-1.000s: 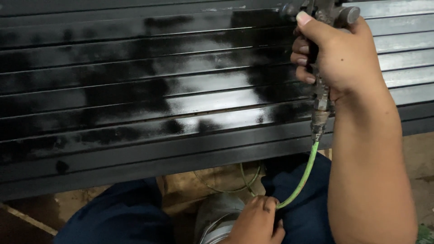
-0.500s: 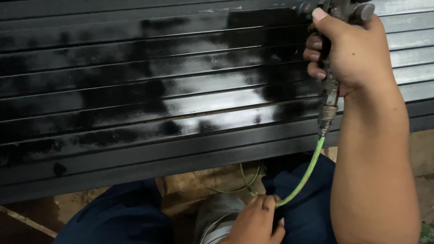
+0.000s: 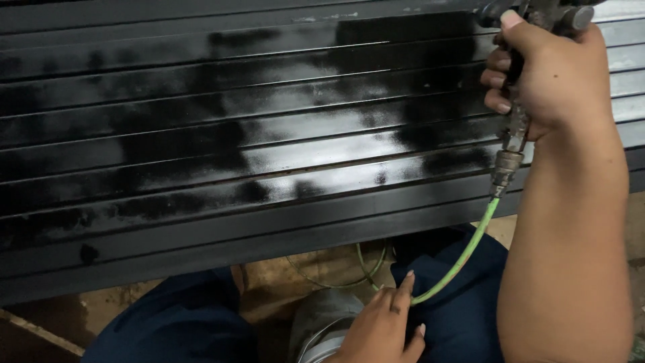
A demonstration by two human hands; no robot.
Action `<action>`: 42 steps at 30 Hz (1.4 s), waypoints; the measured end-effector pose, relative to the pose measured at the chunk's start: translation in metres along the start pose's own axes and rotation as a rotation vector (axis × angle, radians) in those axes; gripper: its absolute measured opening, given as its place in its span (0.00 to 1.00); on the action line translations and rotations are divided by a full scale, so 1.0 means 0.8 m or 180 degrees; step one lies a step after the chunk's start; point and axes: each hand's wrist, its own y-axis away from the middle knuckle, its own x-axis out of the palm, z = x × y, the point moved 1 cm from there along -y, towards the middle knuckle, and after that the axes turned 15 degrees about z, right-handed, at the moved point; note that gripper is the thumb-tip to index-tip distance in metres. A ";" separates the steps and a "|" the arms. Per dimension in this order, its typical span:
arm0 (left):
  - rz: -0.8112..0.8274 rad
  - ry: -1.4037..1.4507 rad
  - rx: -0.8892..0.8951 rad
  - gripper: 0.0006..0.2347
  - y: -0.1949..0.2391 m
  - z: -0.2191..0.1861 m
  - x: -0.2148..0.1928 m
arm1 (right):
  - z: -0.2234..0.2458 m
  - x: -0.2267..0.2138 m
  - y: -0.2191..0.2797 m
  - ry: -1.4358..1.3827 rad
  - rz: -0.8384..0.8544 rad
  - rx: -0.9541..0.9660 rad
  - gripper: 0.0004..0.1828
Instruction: Spray painting a set of parallel metal bars with black paint using a pneumatic spray gun.
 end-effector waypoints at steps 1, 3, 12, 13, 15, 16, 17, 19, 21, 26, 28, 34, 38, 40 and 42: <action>0.0001 -0.0003 0.0003 0.34 0.001 -0.003 -0.003 | 0.000 -0.002 0.001 0.0000 -0.0003 -0.0003 0.15; 0.0204 0.0135 -0.0120 0.35 0.002 -0.008 -0.010 | 0.001 -0.007 0.003 0.0079 -0.0056 -0.0023 0.15; 0.0349 0.0055 -0.0148 0.30 -0.001 -0.005 -0.004 | 0.010 -0.005 0.018 -0.0157 0.0127 0.0085 0.14; 0.0350 0.0050 -0.0146 0.30 -0.004 -0.001 -0.001 | 0.012 0.001 0.021 -0.0158 0.0125 0.0081 0.14; 0.0432 0.0016 -0.0128 0.25 -0.009 0.007 0.006 | 0.015 0.013 0.025 -0.0260 0.0341 0.0126 0.12; 0.0436 0.0012 -0.0131 0.25 -0.009 0.008 0.007 | 0.017 0.018 0.027 -0.0265 0.0336 0.0125 0.12; 0.0364 -0.0044 -0.0116 0.24 -0.009 0.009 0.009 | 0.019 0.025 0.028 -0.0296 0.0530 0.0118 0.10; 0.0293 -0.0101 -0.0102 0.24 -0.008 0.011 0.009 | 0.024 0.039 0.032 -0.0330 0.0723 0.0111 0.08; 0.0401 -0.0083 -0.0127 0.23 -0.006 0.010 0.006 | 0.028 0.053 0.037 -0.0192 0.0779 0.0208 0.10; 0.0113 -0.0179 -0.0021 0.22 -0.006 0.020 0.019 | 0.038 0.075 0.045 -0.0223 0.1088 0.0238 0.13; -0.0006 -0.0209 0.0009 0.22 -0.006 0.021 0.020 | 0.040 0.079 0.047 -0.0264 0.1238 0.0221 0.14; 0.0231 -0.0129 -0.0165 0.23 -0.010 0.027 0.021 | 0.038 0.083 0.057 -0.0256 0.1652 -0.0186 0.14; 0.0280 -0.0273 -0.0168 0.22 -0.010 0.020 0.017 | 0.038 0.083 0.069 0.0395 0.1146 -0.0257 0.14; 0.0452 -0.0224 -0.0284 0.22 -0.012 0.023 0.021 | 0.035 0.078 0.076 0.0396 0.0968 -0.0232 0.15; 0.0377 -0.0573 -0.0050 0.20 -0.019 0.041 0.035 | 0.033 0.069 0.084 0.0387 0.0873 -0.0130 0.14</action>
